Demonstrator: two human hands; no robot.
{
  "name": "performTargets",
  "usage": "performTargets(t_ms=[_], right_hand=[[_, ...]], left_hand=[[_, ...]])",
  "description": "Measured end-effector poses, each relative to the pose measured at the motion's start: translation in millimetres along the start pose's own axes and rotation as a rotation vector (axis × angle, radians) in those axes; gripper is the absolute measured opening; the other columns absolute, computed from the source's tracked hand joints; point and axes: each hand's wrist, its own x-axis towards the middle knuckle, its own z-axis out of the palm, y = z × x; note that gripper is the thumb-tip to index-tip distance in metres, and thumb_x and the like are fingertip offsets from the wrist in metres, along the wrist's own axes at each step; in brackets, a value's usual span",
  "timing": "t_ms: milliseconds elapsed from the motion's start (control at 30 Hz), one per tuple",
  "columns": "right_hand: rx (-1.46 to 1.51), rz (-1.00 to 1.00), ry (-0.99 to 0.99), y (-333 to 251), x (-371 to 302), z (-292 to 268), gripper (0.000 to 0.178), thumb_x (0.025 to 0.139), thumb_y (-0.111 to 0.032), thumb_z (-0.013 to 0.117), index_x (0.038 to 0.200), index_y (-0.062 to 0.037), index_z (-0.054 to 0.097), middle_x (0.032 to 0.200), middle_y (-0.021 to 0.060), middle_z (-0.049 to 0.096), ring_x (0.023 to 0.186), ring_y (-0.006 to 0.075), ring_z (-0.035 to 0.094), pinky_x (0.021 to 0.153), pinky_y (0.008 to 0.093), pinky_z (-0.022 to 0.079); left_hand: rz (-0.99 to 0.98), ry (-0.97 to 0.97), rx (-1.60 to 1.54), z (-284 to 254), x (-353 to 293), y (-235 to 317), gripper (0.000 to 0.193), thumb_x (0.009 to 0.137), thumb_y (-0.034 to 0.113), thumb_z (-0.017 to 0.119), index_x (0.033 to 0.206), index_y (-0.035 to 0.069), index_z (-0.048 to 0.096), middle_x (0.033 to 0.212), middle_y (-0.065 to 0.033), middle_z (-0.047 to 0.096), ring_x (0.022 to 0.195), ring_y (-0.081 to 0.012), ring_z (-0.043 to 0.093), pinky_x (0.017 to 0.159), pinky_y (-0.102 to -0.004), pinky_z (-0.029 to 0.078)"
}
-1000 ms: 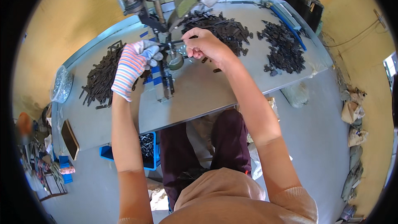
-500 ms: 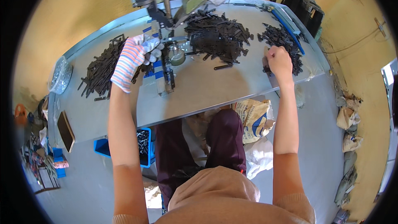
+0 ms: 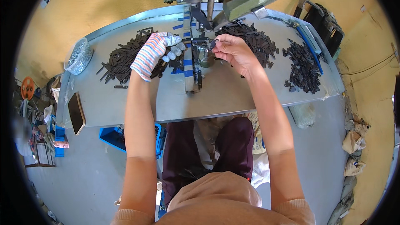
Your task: The person repeatedly picks small dark metal pieces from a pile, places them into a press machine, and operates the press. After each press, the person removes the processed piece and places it into a blue bin. The cycle continues throughout the clip.
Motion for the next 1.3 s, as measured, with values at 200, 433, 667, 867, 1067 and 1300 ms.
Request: performTargets(t_ms=[200, 433, 667, 867, 1067, 1300], right_hand=[[-0.036, 0.053, 0.010, 12.7, 11.2, -4.5, 0.007, 0.081, -0.006, 0.060, 0.086, -0.0031, 0.056, 0.076, 0.0006, 0.054, 0.067, 0.0095, 0.051, 0.061, 0.0218, 0.043], [-0.060, 0.107, -0.013, 16.7, 10.5, -10.2, 0.008, 0.081, -0.008, 0.060, 0.086, -0.0031, 0.056, 0.074, 0.0008, 0.054, 0.065, 0.0093, 0.050, 0.059, 0.0215, 0.042], [-0.168, 0.118, -0.017, 9.3, 5.9, -7.4, 0.012, 0.082, -0.009, 0.058, 0.092, -0.0033, 0.054, 0.077, 0.0003, 0.053, 0.065, 0.0090, 0.050, 0.061, 0.0211, 0.042], [-0.170, 0.010, 0.153, 4.6, 4.7, -7.6, 0.023, 0.081, -0.004, 0.052, 0.104, -0.0009, 0.051, 0.082, 0.0038, 0.053, 0.064, 0.0083, 0.047, 0.059, 0.0218, 0.040], [-0.145, -0.020, 0.187, 7.4, 5.3, -5.7, 0.021, 0.081, -0.004, 0.052, 0.101, -0.0002, 0.052, 0.082, 0.0053, 0.054, 0.062, 0.0083, 0.048, 0.057, 0.0215, 0.040], [-0.120, -0.047, 0.218, 6.0, 4.9, -5.0, 0.020, 0.078, -0.003, 0.052, 0.098, 0.0006, 0.054, 0.079, 0.0061, 0.056, 0.061, 0.0091, 0.049, 0.054, 0.0212, 0.040]], left_hand=[[0.027, 0.002, -0.006, -5.2, 0.6, -4.4, 0.021, 0.081, 0.021, 0.059, 0.078, 0.001, 0.065, 0.063, -0.0030, 0.061, 0.047, -0.0071, 0.050, 0.040, -0.0189, 0.036], [0.010, -0.054, 0.013, -7.5, 0.0, -4.2, 0.022, 0.081, 0.022, 0.059, 0.082, 0.000, 0.064, 0.067, -0.0047, 0.062, 0.048, -0.0085, 0.051, 0.039, -0.0185, 0.036], [0.004, 0.014, 0.029, 3.1, -3.5, -1.9, 0.022, 0.081, 0.022, 0.057, 0.072, 0.003, 0.061, 0.056, -0.0011, 0.054, 0.044, -0.0070, 0.043, 0.039, -0.0194, 0.031], [-0.016, -0.002, 0.074, 0.0, -2.8, -3.9, 0.023, 0.081, 0.024, 0.057, 0.072, 0.003, 0.061, 0.055, -0.0007, 0.054, 0.044, -0.0069, 0.044, 0.038, -0.0199, 0.030], [-0.075, -0.108, 0.125, -8.1, 5.2, -10.1, 0.024, 0.081, 0.025, 0.058, 0.075, 0.003, 0.065, 0.058, -0.0039, 0.058, 0.044, -0.0101, 0.051, 0.037, -0.0199, 0.035], [-0.107, -0.028, 0.187, -3.6, 1.7, -9.1, 0.022, 0.082, 0.022, 0.056, 0.070, 0.004, 0.062, 0.056, -0.0006, 0.056, 0.043, -0.0067, 0.045, 0.037, -0.0191, 0.032]])
